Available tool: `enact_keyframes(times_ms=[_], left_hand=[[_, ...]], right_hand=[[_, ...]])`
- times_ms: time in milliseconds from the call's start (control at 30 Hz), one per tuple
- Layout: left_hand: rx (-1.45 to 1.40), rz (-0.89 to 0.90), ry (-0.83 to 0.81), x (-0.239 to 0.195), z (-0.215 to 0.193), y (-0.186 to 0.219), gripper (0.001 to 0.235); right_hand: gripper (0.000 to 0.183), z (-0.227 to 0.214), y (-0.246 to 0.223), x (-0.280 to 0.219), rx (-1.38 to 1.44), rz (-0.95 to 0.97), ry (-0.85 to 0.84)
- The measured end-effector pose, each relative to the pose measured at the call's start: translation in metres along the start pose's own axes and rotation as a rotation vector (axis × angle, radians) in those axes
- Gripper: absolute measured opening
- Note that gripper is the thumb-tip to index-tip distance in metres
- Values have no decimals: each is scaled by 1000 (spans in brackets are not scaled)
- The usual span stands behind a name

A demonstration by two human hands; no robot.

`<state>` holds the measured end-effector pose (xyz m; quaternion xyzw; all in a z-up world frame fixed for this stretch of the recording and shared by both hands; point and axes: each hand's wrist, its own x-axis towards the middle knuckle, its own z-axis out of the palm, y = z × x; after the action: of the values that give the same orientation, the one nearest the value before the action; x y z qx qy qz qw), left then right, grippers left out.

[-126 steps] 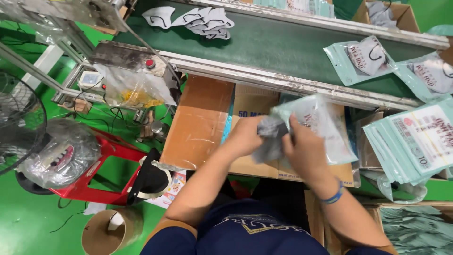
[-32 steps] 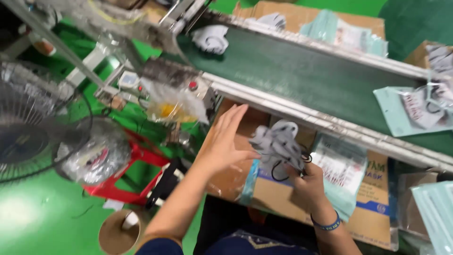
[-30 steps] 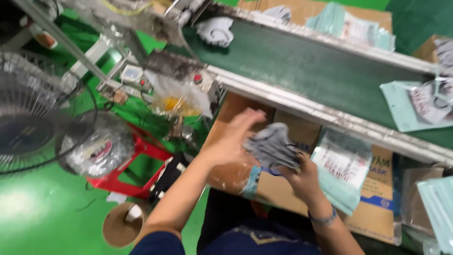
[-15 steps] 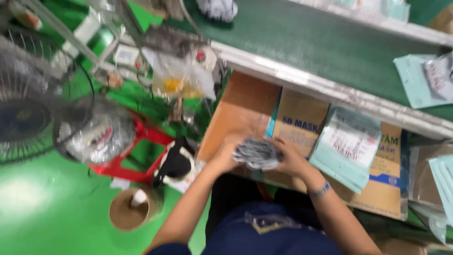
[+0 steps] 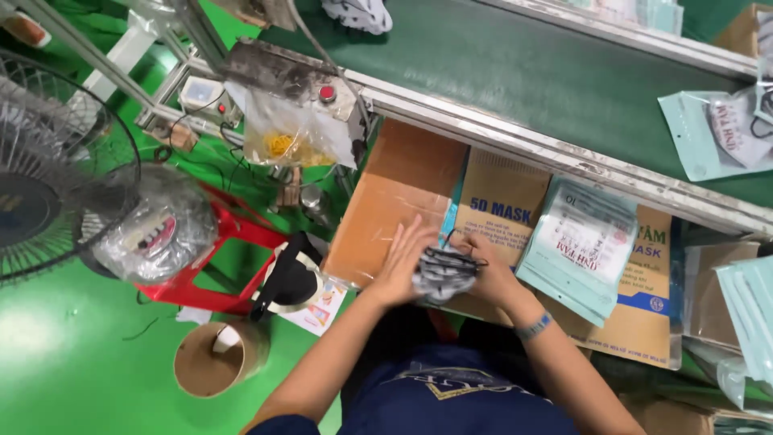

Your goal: The person picks up face masks from a conveyor belt, gathers them into stacks, and places the stacks into plastic packaging bags.

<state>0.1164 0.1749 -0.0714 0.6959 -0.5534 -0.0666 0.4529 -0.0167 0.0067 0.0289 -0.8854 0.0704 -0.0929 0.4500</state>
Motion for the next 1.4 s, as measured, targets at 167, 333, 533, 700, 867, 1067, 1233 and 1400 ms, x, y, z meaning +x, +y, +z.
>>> enact_keyframes(times_ms=[167,333,533,700,867,1067,1233,1400], left_hand=[[221,-82,-17,16,1,-20,64],[-834,-145,-124,36,-59,73,105],[-816,-428,32,2,10,69,65],[62,-499,-505,50,-69,50,44],[-18,-152,-474,90,-36,64,58],[85,159,-987,115,124,110,37],[316,72,-1110,125,135,132,37],[42,18,-1053,140,104,119,44]], right_hand=[[45,10,65,1,157,-172,-47],[56,9,63,-33,655,113,112],[65,-7,31,-61,479,-25,-57],[22,-112,68,-105,-179,141,178],[27,-132,102,-126,-684,97,183],[14,-115,128,-113,-776,161,286],[34,-124,103,-92,-747,104,456],[22,-147,79,-81,-566,-7,491]])
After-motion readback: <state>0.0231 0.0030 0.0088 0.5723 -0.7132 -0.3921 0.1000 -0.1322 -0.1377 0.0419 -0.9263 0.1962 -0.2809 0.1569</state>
